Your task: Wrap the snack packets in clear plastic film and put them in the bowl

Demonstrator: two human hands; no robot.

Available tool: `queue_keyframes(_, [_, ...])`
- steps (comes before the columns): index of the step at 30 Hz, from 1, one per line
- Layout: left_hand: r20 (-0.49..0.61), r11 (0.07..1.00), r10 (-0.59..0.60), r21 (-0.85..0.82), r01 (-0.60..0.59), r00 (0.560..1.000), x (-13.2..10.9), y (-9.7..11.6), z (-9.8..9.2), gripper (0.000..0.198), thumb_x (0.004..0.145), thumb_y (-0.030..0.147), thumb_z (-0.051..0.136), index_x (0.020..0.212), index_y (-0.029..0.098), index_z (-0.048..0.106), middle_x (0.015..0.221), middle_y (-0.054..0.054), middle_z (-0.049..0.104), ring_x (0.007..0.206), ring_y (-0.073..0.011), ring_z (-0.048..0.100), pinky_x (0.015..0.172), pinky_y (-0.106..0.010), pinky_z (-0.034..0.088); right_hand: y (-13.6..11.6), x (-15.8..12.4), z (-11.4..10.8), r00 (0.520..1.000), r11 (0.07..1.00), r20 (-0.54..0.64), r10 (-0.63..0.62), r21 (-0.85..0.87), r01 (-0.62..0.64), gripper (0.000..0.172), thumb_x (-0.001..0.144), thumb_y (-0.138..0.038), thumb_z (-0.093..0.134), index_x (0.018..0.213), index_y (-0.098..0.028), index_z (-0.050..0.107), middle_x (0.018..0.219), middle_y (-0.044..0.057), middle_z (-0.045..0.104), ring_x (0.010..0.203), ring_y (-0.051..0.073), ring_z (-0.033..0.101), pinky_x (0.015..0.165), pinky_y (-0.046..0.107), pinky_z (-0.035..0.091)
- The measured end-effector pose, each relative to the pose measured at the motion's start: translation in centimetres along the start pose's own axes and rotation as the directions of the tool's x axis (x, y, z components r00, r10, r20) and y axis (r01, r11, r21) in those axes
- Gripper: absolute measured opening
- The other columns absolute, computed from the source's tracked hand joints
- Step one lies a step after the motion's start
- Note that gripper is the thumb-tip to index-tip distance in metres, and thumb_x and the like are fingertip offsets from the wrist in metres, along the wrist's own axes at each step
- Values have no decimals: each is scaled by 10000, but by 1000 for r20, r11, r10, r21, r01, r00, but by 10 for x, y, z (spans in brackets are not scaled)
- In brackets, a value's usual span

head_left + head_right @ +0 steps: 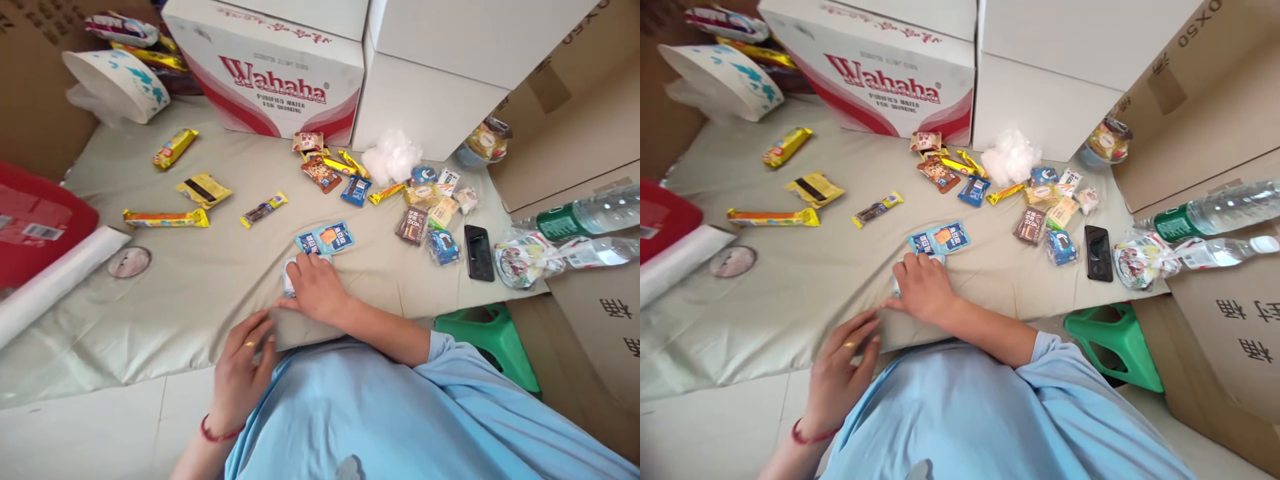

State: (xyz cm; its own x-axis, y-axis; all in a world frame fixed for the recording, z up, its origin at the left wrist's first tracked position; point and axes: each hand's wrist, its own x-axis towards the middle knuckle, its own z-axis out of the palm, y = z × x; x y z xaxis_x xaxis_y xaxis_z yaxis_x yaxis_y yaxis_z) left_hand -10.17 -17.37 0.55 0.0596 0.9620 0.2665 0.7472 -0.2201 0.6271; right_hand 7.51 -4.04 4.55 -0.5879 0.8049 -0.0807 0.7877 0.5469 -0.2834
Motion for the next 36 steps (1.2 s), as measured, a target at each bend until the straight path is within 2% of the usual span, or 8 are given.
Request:
queue_keyframes(4, [-87, 996, -83, 27, 86, 993, -4, -3, -7, 185, 955, 193, 578, 1069, 277, 697, 1209, -77, 734, 1064, -264, 726, 938, -463, 615, -4, -8, 3, 999, 1000, -29, 21, -22, -21, 535, 942, -522, 711, 1273, -121, 584, 1215, 173, 614, 1126, 319, 550, 912, 447, 507])
queue_keyframes(9, [-197, 999, -9, 30, 15, 980, 21, 2, -8, 215, 941, 145, 599, 1089, 254, 710, 1172, -84, 747, 1039, -244, 721, 937, -437, 594, 6, -25, -9, 997, 1000, -76, -3, -20, 2, 195, 1031, -204, 515, 1151, -149, 658, 1116, 153, 661, 1027, 288, 589, 866, 413, 522])
queue_keyframes(14, [-252, 996, 77, 69, -61, 965, 34, -7, -9, 213, 918, 101, 624, 1070, 218, 718, 1132, -90, 760, 988, -229, 721, 901, -388, 583, 93, -53, -61, 891, 952, -419, 172, 303, -41, 245, 1042, -186, 454, 1102, -203, 690, 1037, 87, 727, 957, 229, 644, 883, 353, 526])
queue_keyframes(19, [-258, 991, 93, 115, -65, 962, 36, -25, 0, 186, 922, 110, 615, 1049, 195, 720, 1098, -104, 764, 977, -242, 715, 902, -392, 579, 199, -40, -94, 815, 869, -354, 458, 370, -328, 246, 1022, -242, 453, 1090, -176, 680, 1002, 64, 731, 902, 211, 658, 818, 321, 512])
queue_keyframes(23, [-288, 967, 168, 233, -101, 943, 40, -34, 12, 172, 893, 96, 628, 1015, 176, 718, 1035, -123, 768, 930, -270, 705, 858, -413, 574, 224, -18, -81, 823, 846, -229, 520, 9, -533, 275, 958, -122, 441, 975, -136, 715, 1096, 181, 713, 1114, 308, 608, 891, 385, 473])
queue_keyframes(26, [-295, 941, 241, 305, -148, 925, 40, -35, 17, 189, 859, 75, 649, 1010, 170, 711, 1005, -126, 766, 907, -275, 703, 832, -408, 570, 233, -6, -84, 820, 838, -314, 479, -116, -534, 301, 983, -173, 425, 1004, -161, 725, 1186, 196, 677, 1199, 345, 551, 898, 407, 461])
queue_keyframes(32, [-317, 934, 262, 322, -156, 912, 40, -33, 19, 209, 833, 50, 653, 994, 174, 702, 981, -120, 763, 885, -273, 703, 828, -406, 569, 297, 40, -122, 595, 735, -536, 599, 74, -674, 327, 958, -300, 549, 1228, -142, 642, 1226, 182, 631, 1043, 293, 609, 943, 408, 468])
queue_keyframes(36, [-305, 960, 235, 222, -172, 923, 39, -32, 14, 183, 865, 77, 635, 989, 188, 712, 983, -105, 758, 881, -257, 707, 825, -395, 566, 323, 64, -132, 682, 749, -400, 612, 15, -663, 261, 850, -195, 639, 1107, -153, 669, 1210, 175, 641, 1007, 282, 616, 919, 393, 470])
